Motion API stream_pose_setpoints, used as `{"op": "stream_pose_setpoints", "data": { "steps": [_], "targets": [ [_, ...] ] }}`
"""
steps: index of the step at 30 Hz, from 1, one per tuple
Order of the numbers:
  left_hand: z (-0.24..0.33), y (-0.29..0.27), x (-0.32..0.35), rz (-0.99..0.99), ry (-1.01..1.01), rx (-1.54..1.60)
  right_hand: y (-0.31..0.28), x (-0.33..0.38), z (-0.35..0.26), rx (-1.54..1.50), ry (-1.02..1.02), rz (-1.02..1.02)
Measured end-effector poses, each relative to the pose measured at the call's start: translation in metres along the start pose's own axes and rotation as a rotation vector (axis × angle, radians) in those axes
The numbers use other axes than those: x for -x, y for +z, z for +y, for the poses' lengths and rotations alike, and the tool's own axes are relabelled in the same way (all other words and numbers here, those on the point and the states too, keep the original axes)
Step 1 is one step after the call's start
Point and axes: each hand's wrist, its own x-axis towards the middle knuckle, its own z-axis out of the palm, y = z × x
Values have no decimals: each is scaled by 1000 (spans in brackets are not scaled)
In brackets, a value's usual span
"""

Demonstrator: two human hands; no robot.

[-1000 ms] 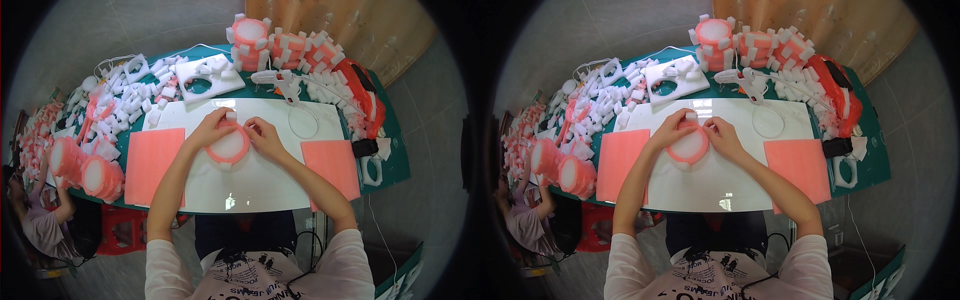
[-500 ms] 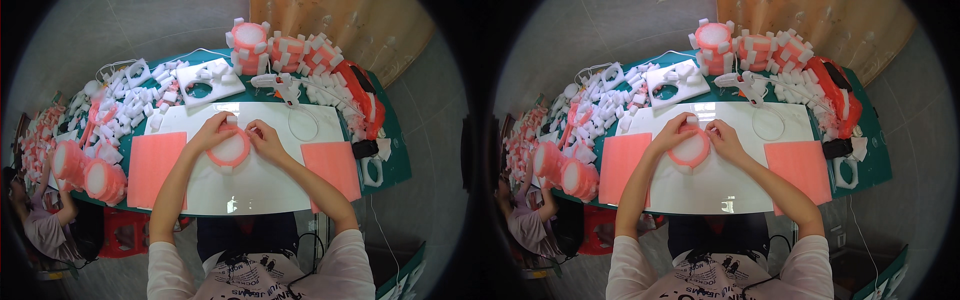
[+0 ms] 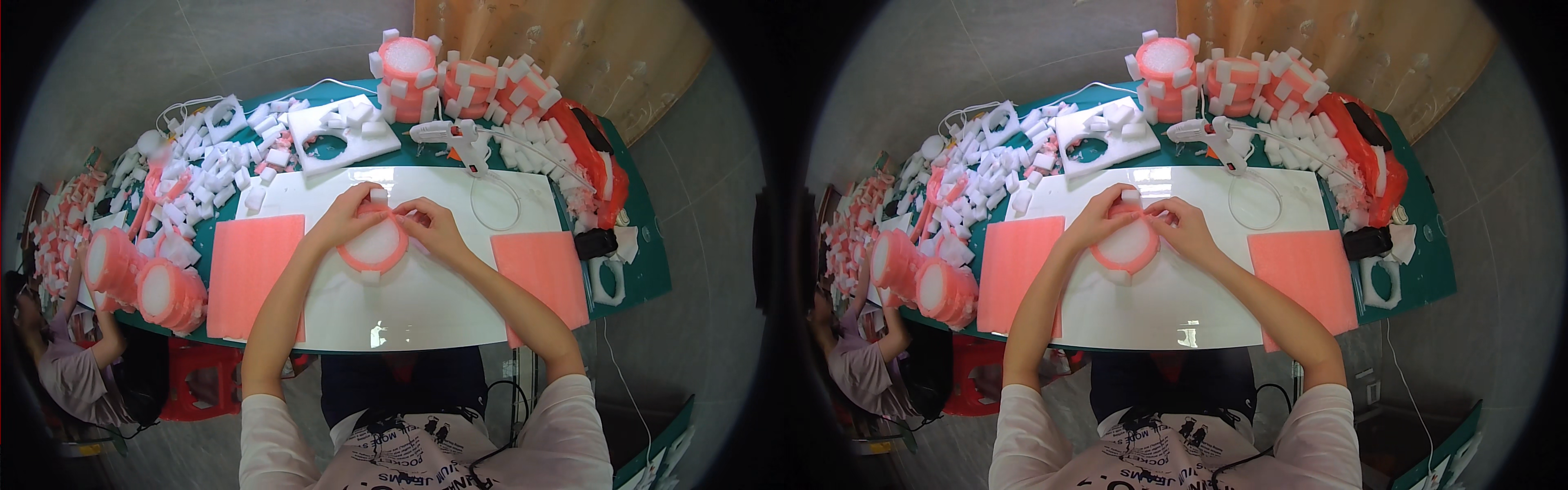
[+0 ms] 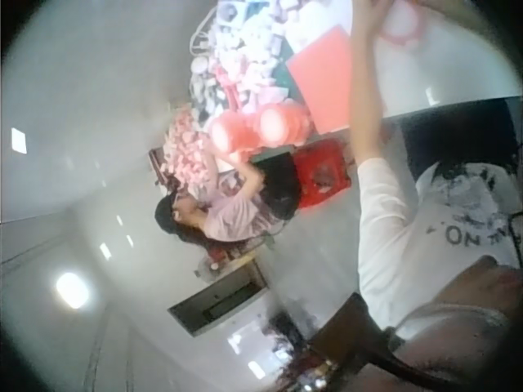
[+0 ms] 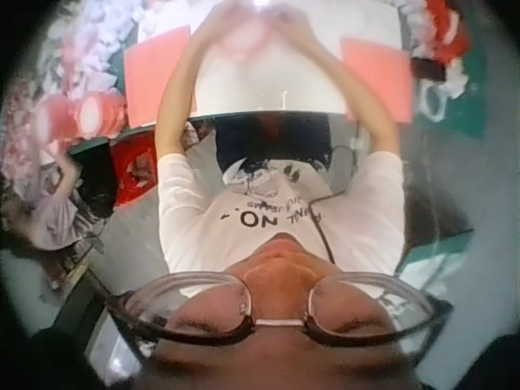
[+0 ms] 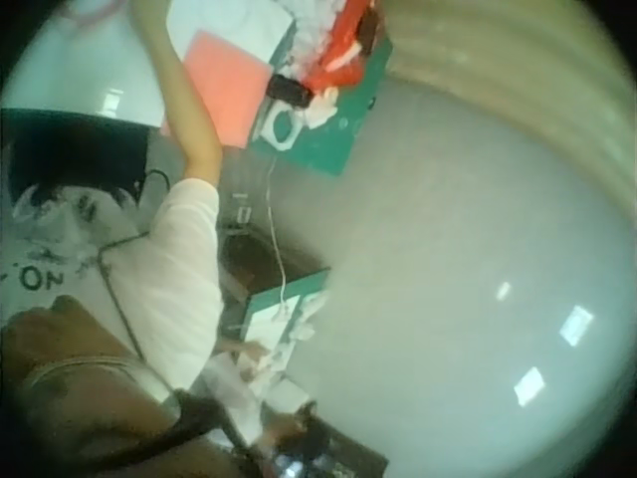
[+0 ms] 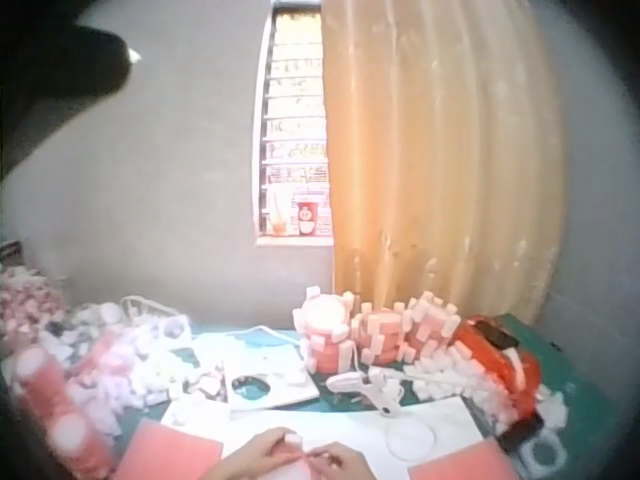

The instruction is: Assembling and gluing together various foam components to create a product.

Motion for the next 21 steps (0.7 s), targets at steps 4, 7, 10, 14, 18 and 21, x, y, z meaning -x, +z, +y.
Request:
{"op": "stream_pose_setpoints", "data": {
  "steps": [4, 7, 10, 14, 18, 21],
  "targets": [
    [-1, 1, -1, -9, -16, -8, 0, 0, -3, 44, 9, 18],
    [0, 0, -1, -1, 11, -25, -1, 0, -1, 34, 27, 34],
    [0, 1, -1, -1, -5, 3, 1, 0, 5, 1, 31, 65],
    [-2, 0, -1, 0, 2, 8, 3, -1, 3, -36, 67, 104],
    [0, 1, -2, -7, -14, 11, 0, -2, 9, -59, 92, 84],
    [0, 1, -1, -3, -7, -2, 1, -2, 8, -15, 75, 80]
  ]
}}
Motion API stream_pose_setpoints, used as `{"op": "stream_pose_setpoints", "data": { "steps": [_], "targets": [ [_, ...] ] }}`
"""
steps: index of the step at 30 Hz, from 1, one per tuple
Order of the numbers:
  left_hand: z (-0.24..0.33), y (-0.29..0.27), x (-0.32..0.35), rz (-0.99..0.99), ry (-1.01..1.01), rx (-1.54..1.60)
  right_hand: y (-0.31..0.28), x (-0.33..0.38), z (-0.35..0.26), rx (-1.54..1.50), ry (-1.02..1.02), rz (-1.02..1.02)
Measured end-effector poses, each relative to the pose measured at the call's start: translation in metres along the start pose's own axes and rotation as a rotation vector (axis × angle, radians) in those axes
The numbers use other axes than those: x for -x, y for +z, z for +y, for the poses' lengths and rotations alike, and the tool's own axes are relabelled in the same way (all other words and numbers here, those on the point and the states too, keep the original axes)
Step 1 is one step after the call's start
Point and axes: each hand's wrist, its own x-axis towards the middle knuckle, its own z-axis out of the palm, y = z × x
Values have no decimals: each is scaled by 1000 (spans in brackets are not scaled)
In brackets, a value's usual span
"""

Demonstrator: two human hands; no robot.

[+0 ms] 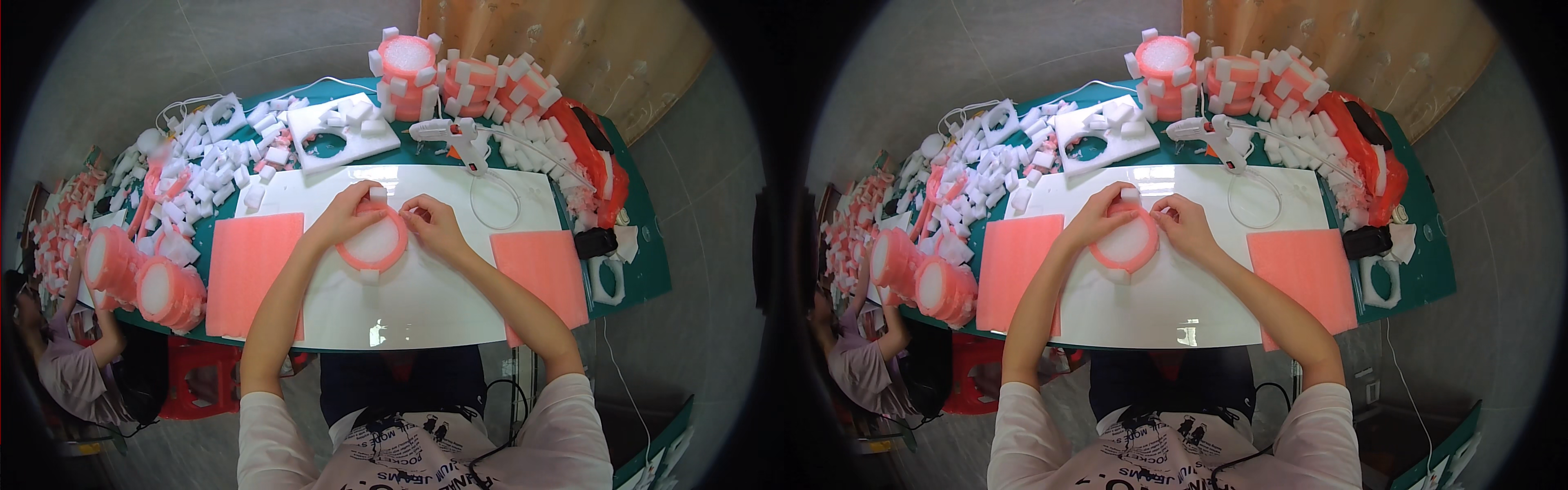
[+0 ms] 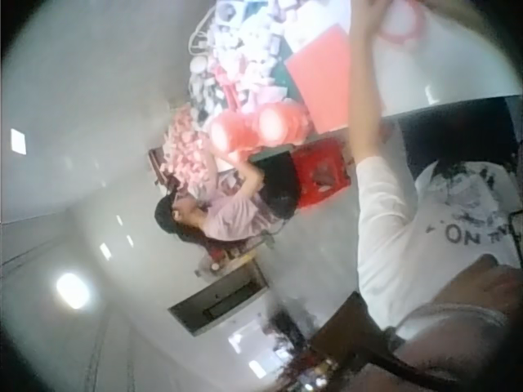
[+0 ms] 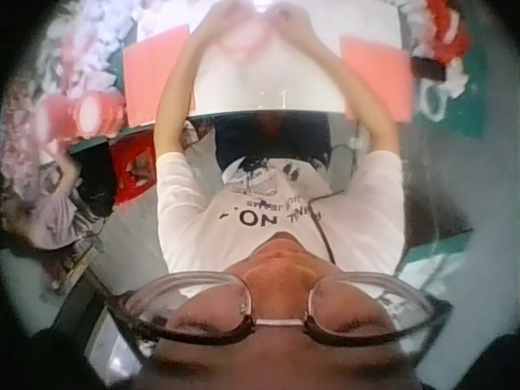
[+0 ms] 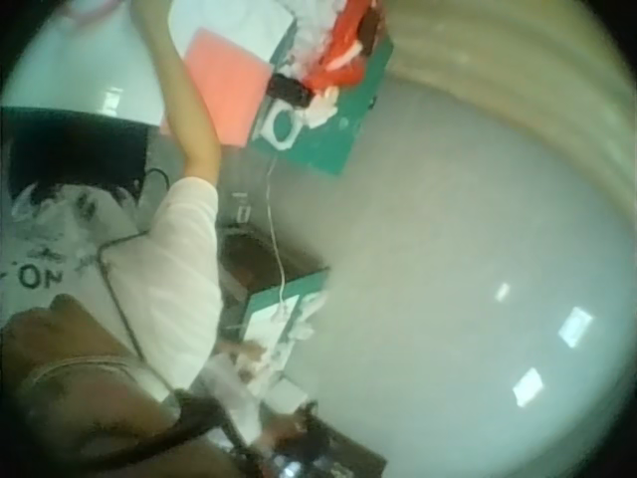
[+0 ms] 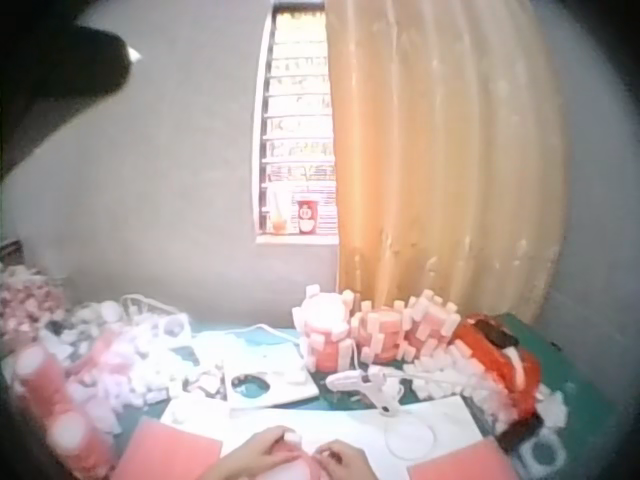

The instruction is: Assembling and gluing together various foam components to create a product.

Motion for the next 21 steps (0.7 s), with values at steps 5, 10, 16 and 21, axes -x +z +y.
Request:
{"op": "stream_pose_setpoints", "data": {
  "steps": [5, 10, 16, 21],
  "targets": [
    [-1, 0, 0, -8, -3, 13, -1, 1, -2, 22, 23, -38],
    [1, -1, -1, -21, -18, 16, -8, -2, -1, -16, 20, -76],
    [0, -1, 1, -10, 0, -9, -18, -3, -9, 78, -22, -182],
    [1, -1, 0, -20, 0, 0, -27, -3, -18, 147, -61, -281]
  ]
}}
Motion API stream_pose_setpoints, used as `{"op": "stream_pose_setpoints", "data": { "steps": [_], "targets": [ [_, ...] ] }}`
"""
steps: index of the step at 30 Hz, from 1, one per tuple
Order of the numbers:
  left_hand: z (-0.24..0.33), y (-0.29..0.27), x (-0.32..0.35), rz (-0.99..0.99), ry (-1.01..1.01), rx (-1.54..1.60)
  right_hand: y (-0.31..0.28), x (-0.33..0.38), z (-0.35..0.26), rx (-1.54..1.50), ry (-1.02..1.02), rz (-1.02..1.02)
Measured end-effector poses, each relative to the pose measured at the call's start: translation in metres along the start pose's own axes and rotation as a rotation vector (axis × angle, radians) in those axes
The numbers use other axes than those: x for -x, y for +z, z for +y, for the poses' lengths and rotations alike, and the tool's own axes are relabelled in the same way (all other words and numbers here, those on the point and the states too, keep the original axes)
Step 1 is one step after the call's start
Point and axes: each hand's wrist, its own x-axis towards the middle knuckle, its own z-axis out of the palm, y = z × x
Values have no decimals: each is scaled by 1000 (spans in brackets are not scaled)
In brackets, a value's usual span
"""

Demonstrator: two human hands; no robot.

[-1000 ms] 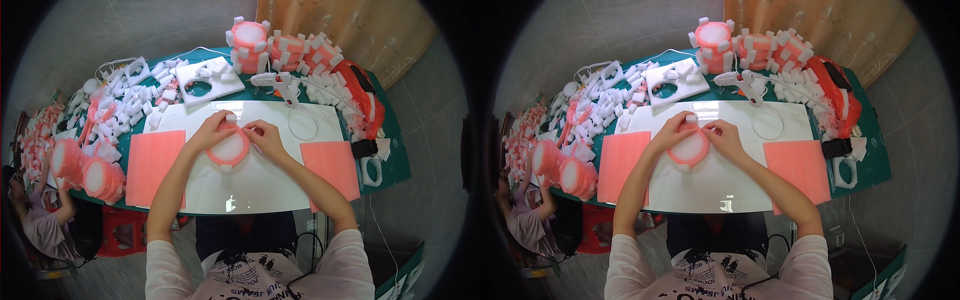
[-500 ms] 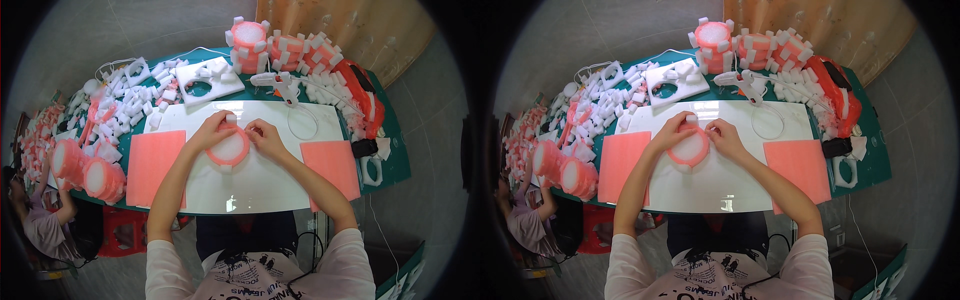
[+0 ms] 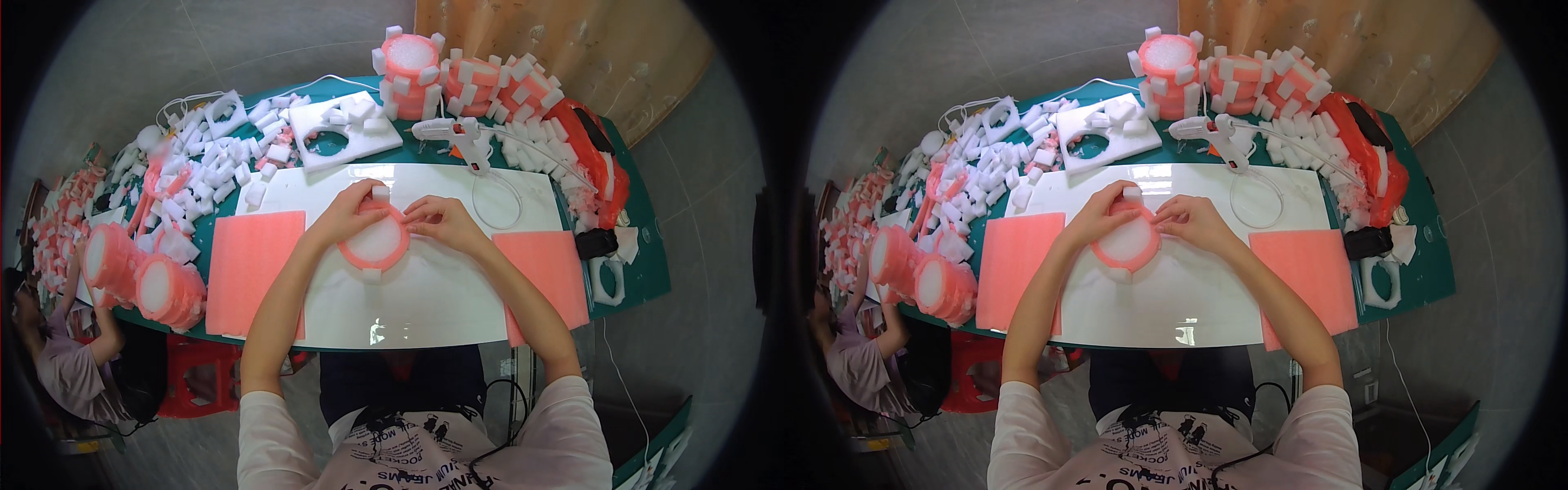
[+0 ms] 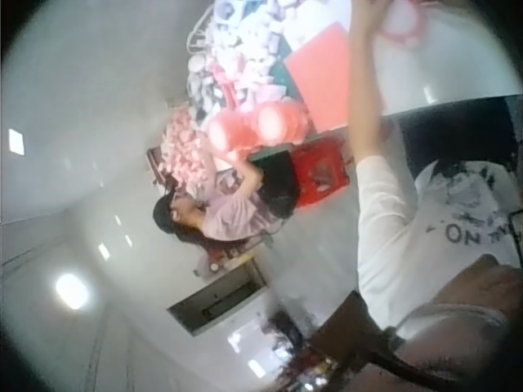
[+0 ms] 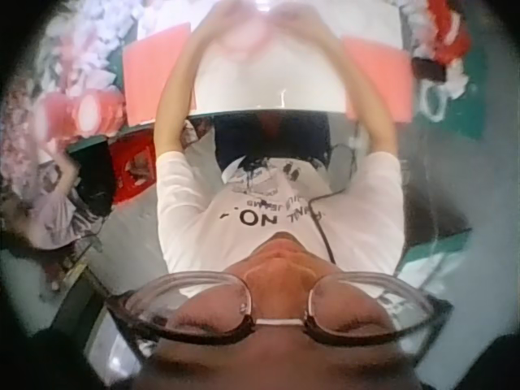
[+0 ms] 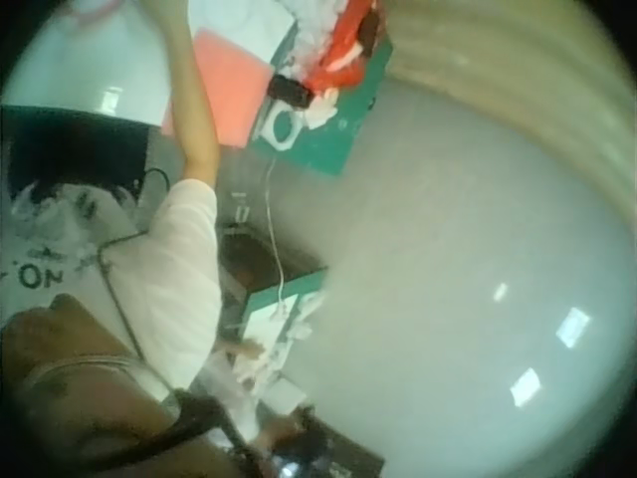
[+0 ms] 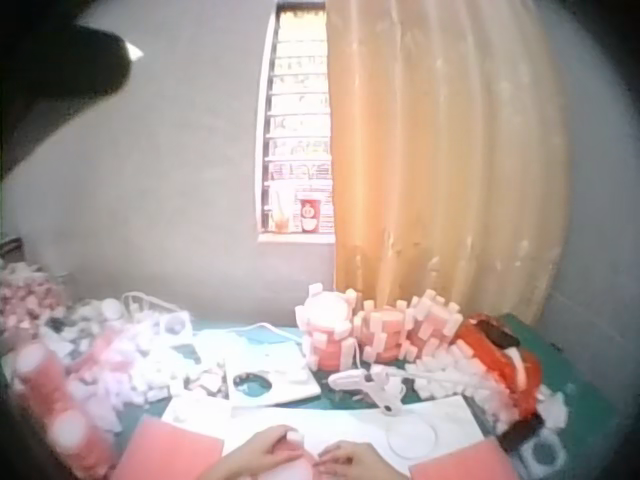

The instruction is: Assembling and gluing together various foam components to create a product.

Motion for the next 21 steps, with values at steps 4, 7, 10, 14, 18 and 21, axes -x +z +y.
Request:
{"op": "stream_pose_setpoints", "data": {
  "steps": [4, 7, 10, 14, 18, 21],
  "targets": [
    [-4, 0, 1, 10, 8, -19, 3, 1, -5, 34, 35, 8],
    [-3, 1, 0, 9, 11, 0, 7, 1, -3, 57, 0, 54],
    [-2, 1, 0, 1, -3, 14, 12, 1, -4, 101, -103, 101],
    [-2, 1, -1, 7, 1, -1, 12, 1, 1, 130, -112, 77],
    [-4, 1, -1, -2, -11, 21, 6, 3, -2, 45, -11, 83],
    [-2, 1, 0, 4, -18, 20, 3, 2, -3, 95, -1, 82]
  ]
}}
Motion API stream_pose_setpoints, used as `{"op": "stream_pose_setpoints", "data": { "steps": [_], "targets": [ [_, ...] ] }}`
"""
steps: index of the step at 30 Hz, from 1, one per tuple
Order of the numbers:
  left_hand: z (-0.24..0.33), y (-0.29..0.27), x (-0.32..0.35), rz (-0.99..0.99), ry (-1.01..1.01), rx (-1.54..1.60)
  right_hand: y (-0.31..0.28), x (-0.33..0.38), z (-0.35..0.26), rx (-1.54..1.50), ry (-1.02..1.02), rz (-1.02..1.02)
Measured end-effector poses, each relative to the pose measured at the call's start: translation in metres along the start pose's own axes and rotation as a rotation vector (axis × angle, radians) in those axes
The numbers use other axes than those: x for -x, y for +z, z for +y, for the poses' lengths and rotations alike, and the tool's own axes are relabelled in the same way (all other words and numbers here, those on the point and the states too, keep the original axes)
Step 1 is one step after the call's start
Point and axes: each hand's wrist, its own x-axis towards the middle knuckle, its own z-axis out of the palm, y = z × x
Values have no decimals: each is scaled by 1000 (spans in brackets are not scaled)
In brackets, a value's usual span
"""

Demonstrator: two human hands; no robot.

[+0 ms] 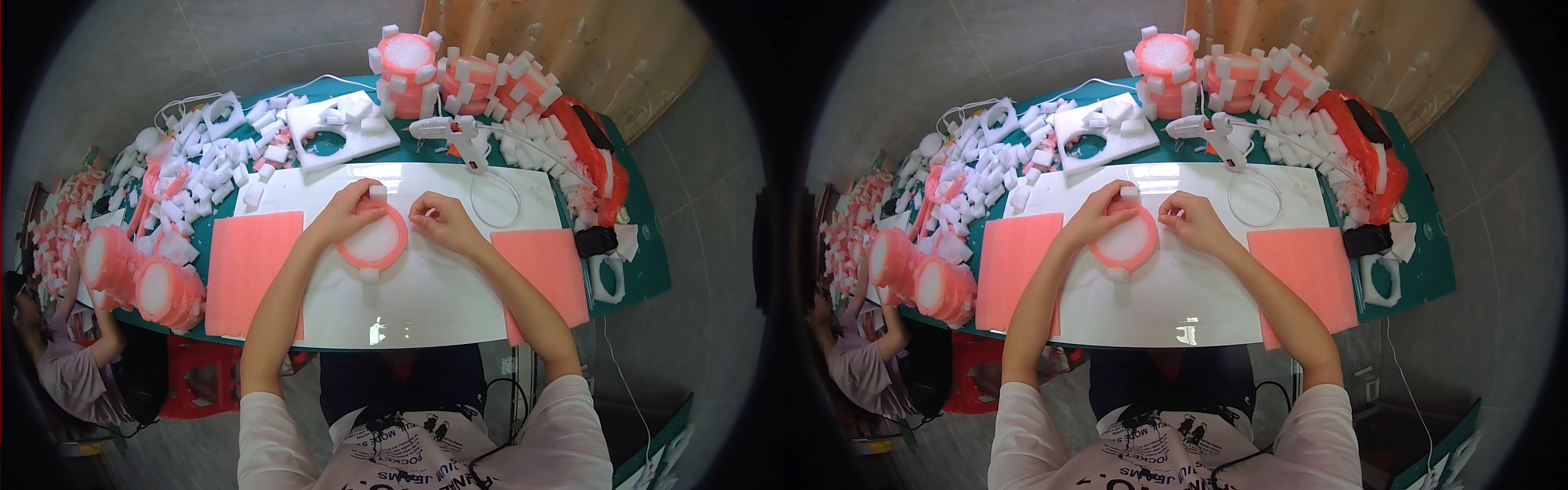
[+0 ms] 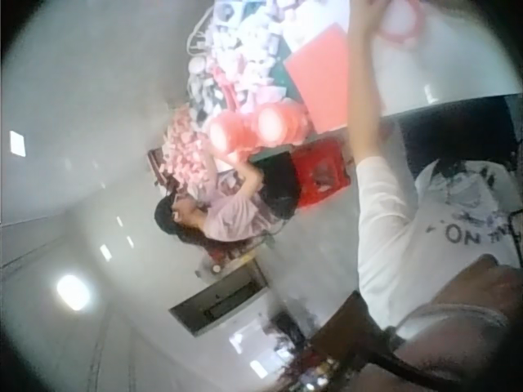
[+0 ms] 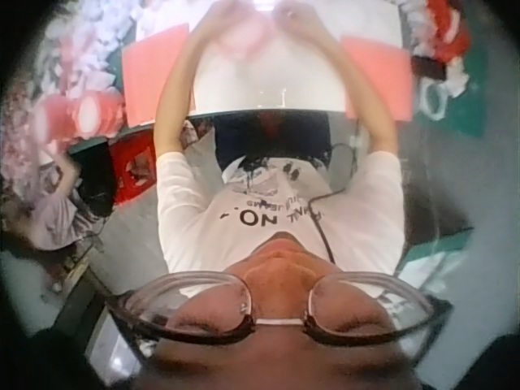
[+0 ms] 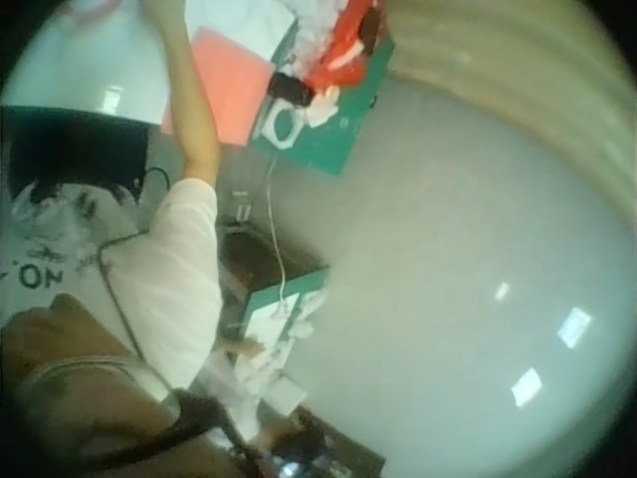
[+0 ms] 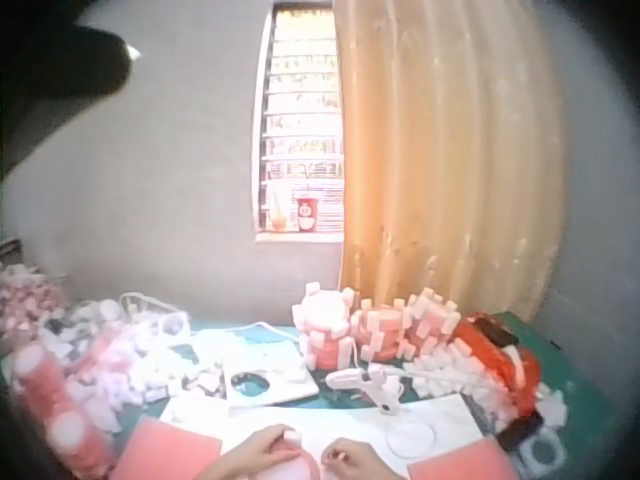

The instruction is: Assembling and gluing together various foam components to create a product.

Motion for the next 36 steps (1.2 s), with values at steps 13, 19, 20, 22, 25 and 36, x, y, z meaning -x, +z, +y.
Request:
{"op": "stream_pose_setpoints", "data": {
  "steps": [13, 19, 20, 22, 25, 36],
  "targets": [
    [1, -1, 0, -1, 16, 1, -3, 2, 2, -496, 227, -169],
    [0, 0, -1, 2, 5, 15, 0, 2, -1, -542, 165, -206],
    [1, 0, -1, 0, 6, 15, 0, 2, -2, -534, 136, -229],
    [0, -1, 0, -1, 5, 14, 0, 2, -5, -545, 154, -240],
    [-1, 0, 0, 0, 3, 18, 0, 3, -4, -586, 194, -254],
    [2, 0, 0, 3, 3, 6, -2, -2, 9, -497, 257, -113]
  ]
}}
